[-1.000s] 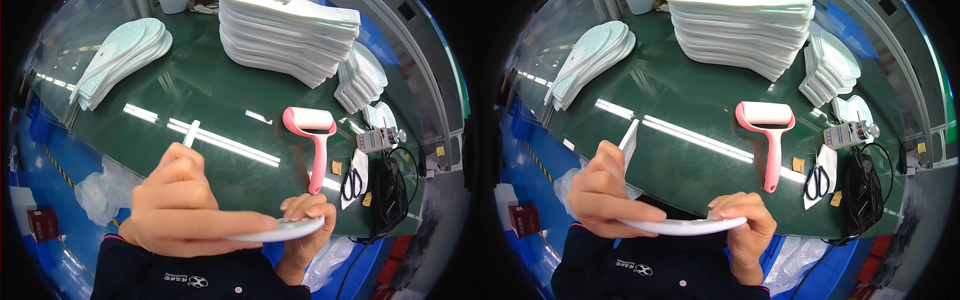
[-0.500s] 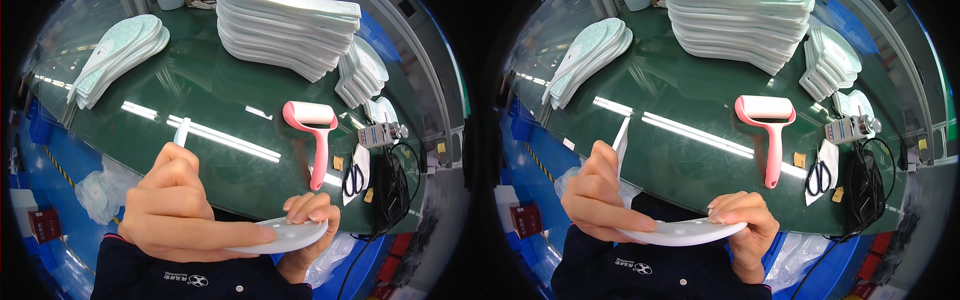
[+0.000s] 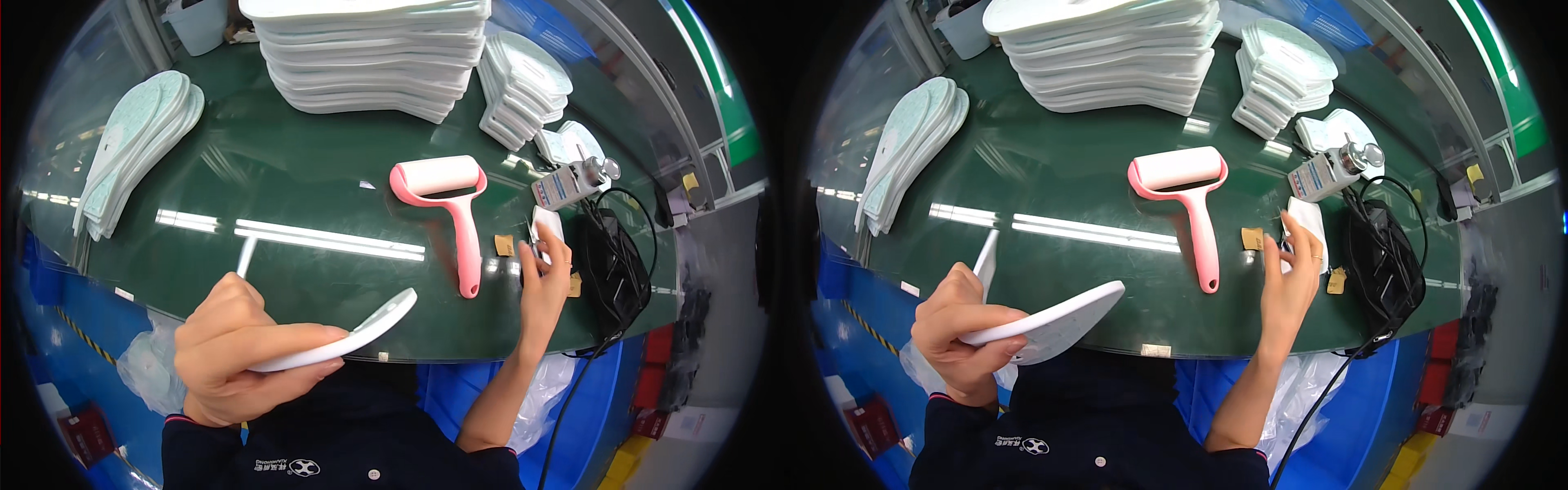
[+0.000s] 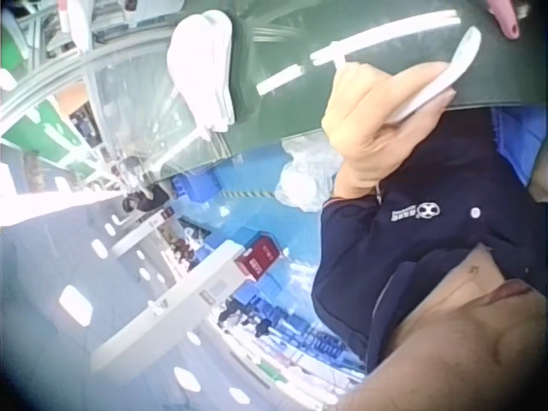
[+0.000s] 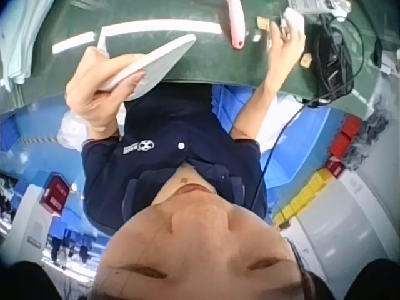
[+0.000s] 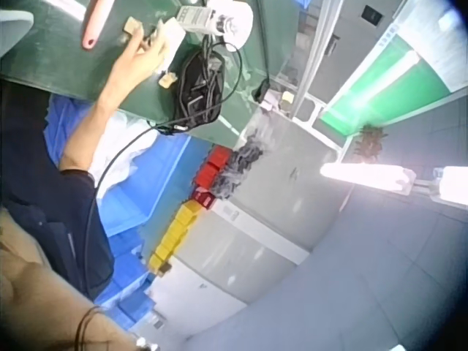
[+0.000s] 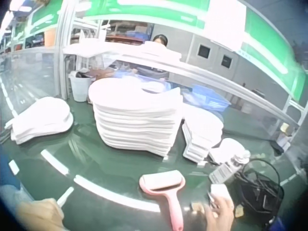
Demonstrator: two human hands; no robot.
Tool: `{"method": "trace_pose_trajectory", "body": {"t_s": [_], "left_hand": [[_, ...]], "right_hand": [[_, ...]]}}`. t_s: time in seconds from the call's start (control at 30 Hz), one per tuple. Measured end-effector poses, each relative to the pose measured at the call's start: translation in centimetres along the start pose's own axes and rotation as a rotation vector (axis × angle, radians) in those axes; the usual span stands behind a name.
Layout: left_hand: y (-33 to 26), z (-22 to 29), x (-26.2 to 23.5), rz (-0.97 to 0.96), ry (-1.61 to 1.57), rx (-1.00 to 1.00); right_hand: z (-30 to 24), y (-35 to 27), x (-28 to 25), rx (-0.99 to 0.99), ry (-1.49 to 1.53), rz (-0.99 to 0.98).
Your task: The person picks up a white plastic shoe insole with a mint-green pattern, inspects both sides, and uses a pink lint roller to roll over the patterned surface. They also use a small abrasive pad to rub the edges and surface of the insole. The person repeats this process on a second insole.
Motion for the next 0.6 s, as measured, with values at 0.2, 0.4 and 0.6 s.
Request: {"method": "trace_pose_trajectory", "body": {"t_s": [0.2, 0.4, 0.6], "left_hand": [[0.2, -0.4, 0.3, -0.031, -0.057, -0.016], [0.2, 0.5, 0.7, -0.151, -0.078, 0.107], [0.3, 1.6, 0.5, -0.177, -0.127, 0.209]], "right_hand": [[2.0, 0.7, 1.7, -0.139, -0.322, -0.068], [-1.0, -1.4, -0.1, -0.003, 0.388, 0.021], [-13.8, -7.7, -2.5, -0.355, 0.672, 0.065]]}}
Point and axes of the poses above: each hand's wrist, its own y-axis towards the middle knuckle, its own x-axis out of the palm, z = x × y, the point moved 10 cm from there along y, towards the middle knuckle, and after that the axes turned 4 degrees about -y, right-handed, at the moved point
